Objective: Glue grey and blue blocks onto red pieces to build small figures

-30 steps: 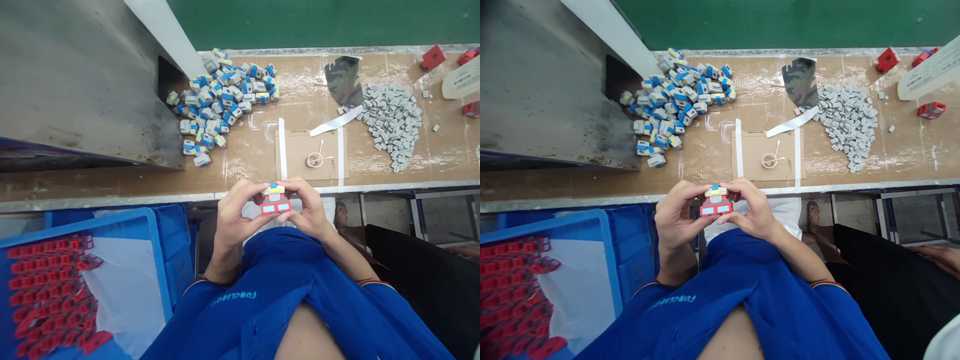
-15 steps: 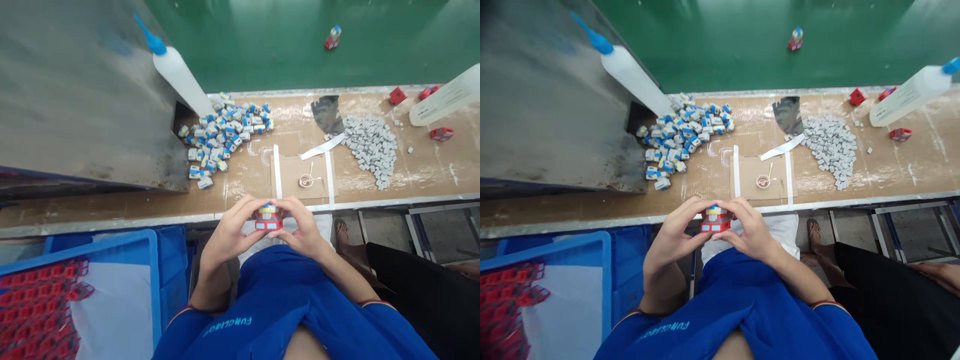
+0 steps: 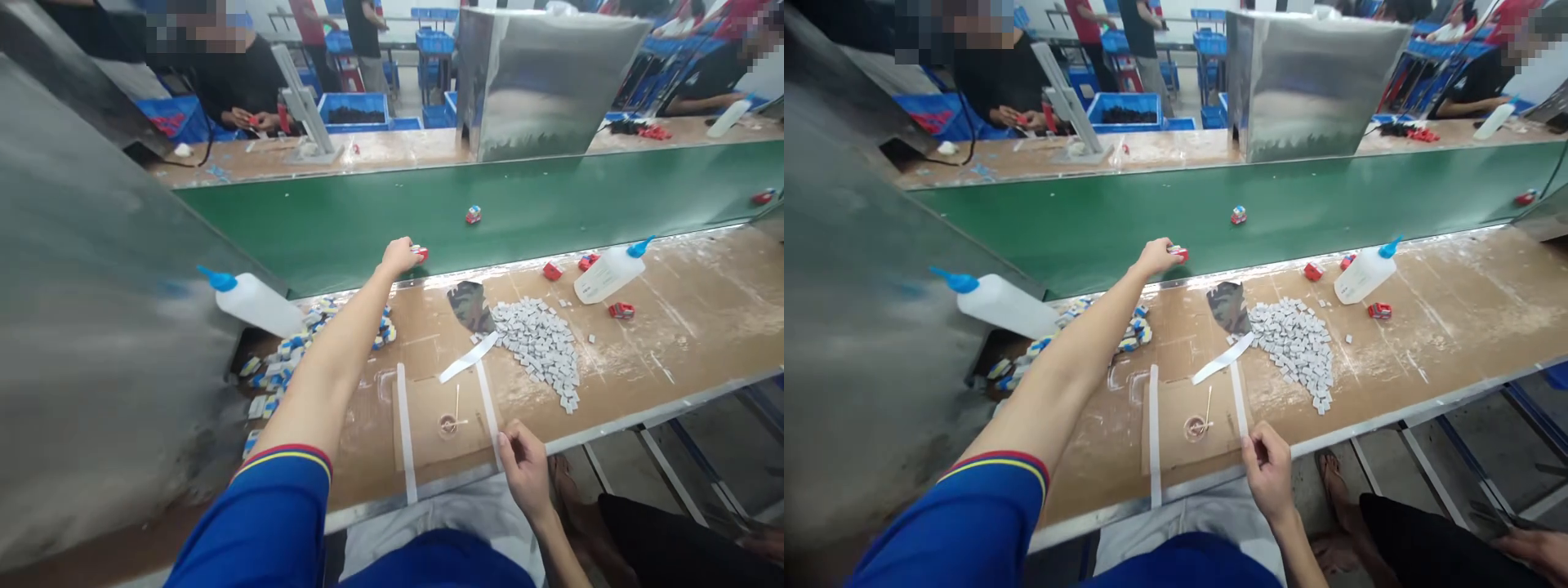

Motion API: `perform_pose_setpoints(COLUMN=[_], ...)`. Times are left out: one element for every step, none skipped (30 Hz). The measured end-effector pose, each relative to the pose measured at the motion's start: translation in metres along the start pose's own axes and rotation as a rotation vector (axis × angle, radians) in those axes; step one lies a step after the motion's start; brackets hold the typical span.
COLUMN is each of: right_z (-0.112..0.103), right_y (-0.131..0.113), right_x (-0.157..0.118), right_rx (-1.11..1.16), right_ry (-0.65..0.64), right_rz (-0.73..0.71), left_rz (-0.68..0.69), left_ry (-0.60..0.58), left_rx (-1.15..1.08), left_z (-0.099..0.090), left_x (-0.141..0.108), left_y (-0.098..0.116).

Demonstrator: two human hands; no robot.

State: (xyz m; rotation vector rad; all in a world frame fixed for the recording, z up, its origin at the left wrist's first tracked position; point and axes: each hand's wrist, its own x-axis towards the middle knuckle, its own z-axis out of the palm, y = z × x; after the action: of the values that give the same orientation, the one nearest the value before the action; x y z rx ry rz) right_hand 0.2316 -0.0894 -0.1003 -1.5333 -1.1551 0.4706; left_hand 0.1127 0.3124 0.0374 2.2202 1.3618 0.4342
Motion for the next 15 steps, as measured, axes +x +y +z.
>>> perform_pose_setpoints(right_z=[0.0, 0.0, 0.001, 0.003, 0.004, 0.005, 0.005, 0.004, 0.002, -0.001, -0.005, -0.009, -0.014, -0.017, -0.02], right_y=[0.005, 0.009, 0.012, 0.015, 0.016, 0.017, 0.018, 0.018, 0.018, 0.017, 0.017, 0.017, 0.018, 0.02, 0.023], right_x=[0.001, 0.001, 0.002, 0.002, 0.002, 0.002, 0.003, 0.003, 0.004, 0.006, 0.008, 0.011, 0.014, 0.018, 0.022], right_rx=[-0.001, 0.0, 0.003, 0.005, 0.004, 0.001, -0.003, -0.008, -0.015, -0.021, -0.018, -0.006, 0.014, 0.04, 0.059], right_ry=[0.018, 0.034, 0.049, 0.058, 0.066, 0.071, 0.072, 0.073, 0.069, 0.054, 0.032, -0.002, -0.042, -0.08, -0.113], right_rz=[0.024, 0.044, 0.06, 0.07, 0.076, 0.078, 0.075, 0.069, 0.06, 0.049, 0.024, -0.01, -0.05, -0.092, -0.128], left_rz=[0.016, 0.028, 0.038, 0.045, 0.05, 0.053, 0.054, 0.052, 0.046, 0.034, 0.017, 0.004, 0.003, 0.022, 0.088], left_ry=[-0.005, -0.01, -0.016, -0.023, -0.029, -0.032, -0.033, -0.028, -0.02, -0.008, 0.004, 0.012, 0.012, -0.012, -0.075], left_rx=[0.001, 0.004, 0.008, 0.014, 0.019, 0.024, 0.027, 0.029, 0.031, 0.031, 0.029, 0.025, 0.019, 0.014, 0.025], left_z=[-0.001, -0.002, -0.004, -0.007, -0.009, -0.012, -0.014, -0.017, -0.021, -0.025, -0.03, -0.036, -0.044, -0.053, -0.063], left_x=[0.009, 0.015, 0.02, 0.023, 0.024, 0.023, 0.019, 0.011, -0.001, -0.019, -0.042, -0.072, -0.107, -0.146, -0.187], left_y=[0.003, 0.005, 0.007, 0.009, 0.01, 0.012, 0.013, 0.014, 0.013, 0.011, 0.008, 0.003, -0.003, -0.008, -0.013])
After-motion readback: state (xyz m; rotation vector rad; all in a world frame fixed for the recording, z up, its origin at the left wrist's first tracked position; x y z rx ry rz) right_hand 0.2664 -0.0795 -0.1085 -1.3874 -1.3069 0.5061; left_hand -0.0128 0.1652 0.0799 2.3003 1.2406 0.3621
